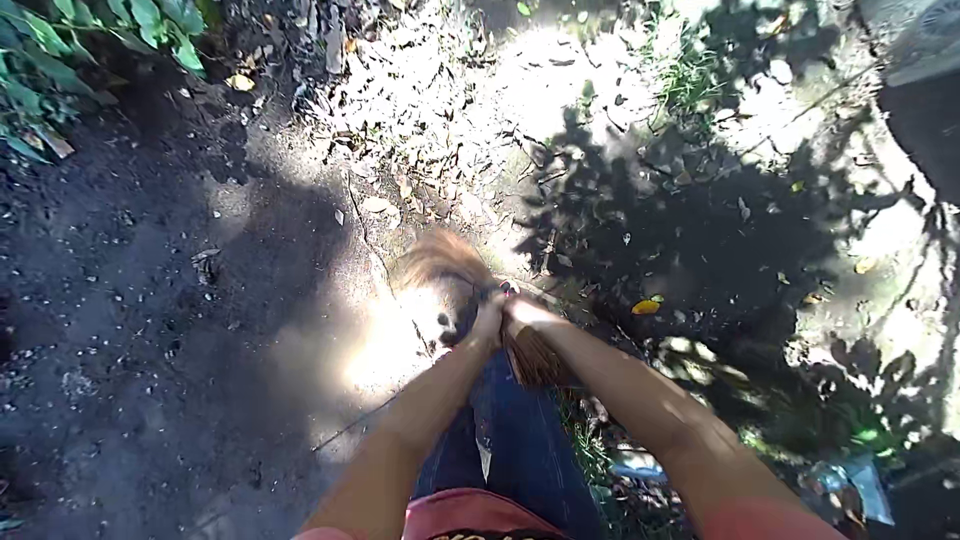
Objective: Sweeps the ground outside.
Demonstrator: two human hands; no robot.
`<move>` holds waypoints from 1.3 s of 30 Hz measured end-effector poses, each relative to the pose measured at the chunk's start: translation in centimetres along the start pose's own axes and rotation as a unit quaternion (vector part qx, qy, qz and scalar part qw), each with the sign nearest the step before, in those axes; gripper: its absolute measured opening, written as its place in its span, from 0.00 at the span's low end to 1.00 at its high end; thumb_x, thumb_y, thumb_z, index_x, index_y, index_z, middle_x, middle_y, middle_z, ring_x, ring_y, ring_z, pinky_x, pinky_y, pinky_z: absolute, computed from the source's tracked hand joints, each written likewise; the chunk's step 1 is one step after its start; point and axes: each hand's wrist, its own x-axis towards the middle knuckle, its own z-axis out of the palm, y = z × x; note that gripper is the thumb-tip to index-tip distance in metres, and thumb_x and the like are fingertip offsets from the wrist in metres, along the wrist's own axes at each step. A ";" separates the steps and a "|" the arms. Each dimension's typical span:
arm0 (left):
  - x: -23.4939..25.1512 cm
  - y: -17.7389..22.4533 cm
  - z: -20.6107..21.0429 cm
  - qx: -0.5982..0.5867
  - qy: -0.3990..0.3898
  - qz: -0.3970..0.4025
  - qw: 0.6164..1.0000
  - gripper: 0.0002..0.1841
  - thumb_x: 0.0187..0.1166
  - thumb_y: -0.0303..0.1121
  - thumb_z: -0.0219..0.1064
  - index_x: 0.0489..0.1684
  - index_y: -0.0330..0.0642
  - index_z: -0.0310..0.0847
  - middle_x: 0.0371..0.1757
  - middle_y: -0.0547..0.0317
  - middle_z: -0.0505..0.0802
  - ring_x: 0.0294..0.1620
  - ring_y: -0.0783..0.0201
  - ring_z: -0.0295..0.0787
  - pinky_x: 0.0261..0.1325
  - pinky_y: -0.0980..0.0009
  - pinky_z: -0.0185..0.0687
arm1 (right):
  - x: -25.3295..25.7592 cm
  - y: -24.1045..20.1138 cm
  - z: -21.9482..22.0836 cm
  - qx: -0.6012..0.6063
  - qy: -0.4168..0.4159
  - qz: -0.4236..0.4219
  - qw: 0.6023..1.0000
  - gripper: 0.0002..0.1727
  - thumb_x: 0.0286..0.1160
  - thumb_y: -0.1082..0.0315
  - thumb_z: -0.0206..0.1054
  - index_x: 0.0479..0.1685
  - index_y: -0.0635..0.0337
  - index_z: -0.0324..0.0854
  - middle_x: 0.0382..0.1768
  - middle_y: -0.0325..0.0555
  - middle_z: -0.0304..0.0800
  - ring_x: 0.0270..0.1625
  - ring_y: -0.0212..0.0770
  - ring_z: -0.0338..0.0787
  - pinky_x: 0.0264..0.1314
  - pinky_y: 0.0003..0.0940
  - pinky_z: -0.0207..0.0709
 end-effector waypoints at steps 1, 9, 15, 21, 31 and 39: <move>2.5 3.0 1.2 0.007 0.009 0.036 0.999 0.16 0.95 0.33 0.46 0.62 0.31 0.75 0.44 0.51 0.86 0.38 0.65 0.82 0.46 0.67 0.81 | 1.2 -3.1 -2.6 0.025 0.033 0.032 0.999 0.18 0.91 0.64 0.57 0.63 0.72 0.80 0.60 0.61 0.85 0.64 0.47 0.83 0.72 0.43 0.72; 10.6 6.7 -4.2 0.070 -0.025 0.265 0.961 0.49 0.73 0.39 0.66 0.97 0.51 0.38 0.82 0.46 0.77 0.71 0.57 0.81 0.69 0.55 0.80 | 8.9 -7.3 -3.1 0.108 0.069 -0.061 0.990 0.28 0.82 0.69 0.64 0.80 0.63 0.63 0.63 0.63 0.83 0.64 0.56 0.85 0.64 0.55 0.79; 3.0 -4.4 -1.8 -0.147 0.166 0.086 0.971 0.50 0.73 0.33 0.67 0.94 0.38 0.32 0.73 0.32 0.79 0.68 0.48 0.83 0.69 0.51 0.81 | 4.2 -0.4 2.2 0.107 -0.148 0.008 0.983 0.17 0.74 0.74 0.68 0.61 0.70 0.80 0.54 0.55 0.89 0.56 0.41 0.87 0.65 0.39 0.79; 11.4 10.2 -3.7 0.054 0.100 0.064 0.991 0.22 0.94 0.32 0.50 0.81 0.28 0.65 0.70 0.34 0.83 0.68 0.50 0.82 0.72 0.54 0.77 | 11.2 -11.5 -4.2 0.044 -0.017 0.052 0.998 0.22 0.90 0.65 0.57 0.68 0.78 0.77 0.68 0.71 0.82 0.71 0.56 0.82 0.78 0.48 0.69; 5.8 8.4 -1.4 0.051 -0.066 0.173 0.981 0.44 0.79 0.31 0.67 0.92 0.32 0.39 0.78 0.36 0.77 0.72 0.58 0.81 0.75 0.60 0.79 | 4.8 -7.9 -6.0 0.146 0.023 -0.020 0.989 0.26 0.80 0.65 0.65 0.73 0.72 0.71 0.58 0.59 0.87 0.58 0.43 0.89 0.64 0.44 0.82; 2.4 6.4 1.2 0.035 -0.149 -0.042 0.987 0.26 0.87 0.37 0.58 0.78 0.27 0.64 0.59 0.38 0.88 0.57 0.54 0.88 0.64 0.54 0.84 | -0.7 -5.4 -5.8 0.126 0.056 0.095 0.986 0.13 0.84 0.67 0.63 0.51 0.70 0.83 0.44 0.52 0.88 0.48 0.38 0.86 0.58 0.41 0.79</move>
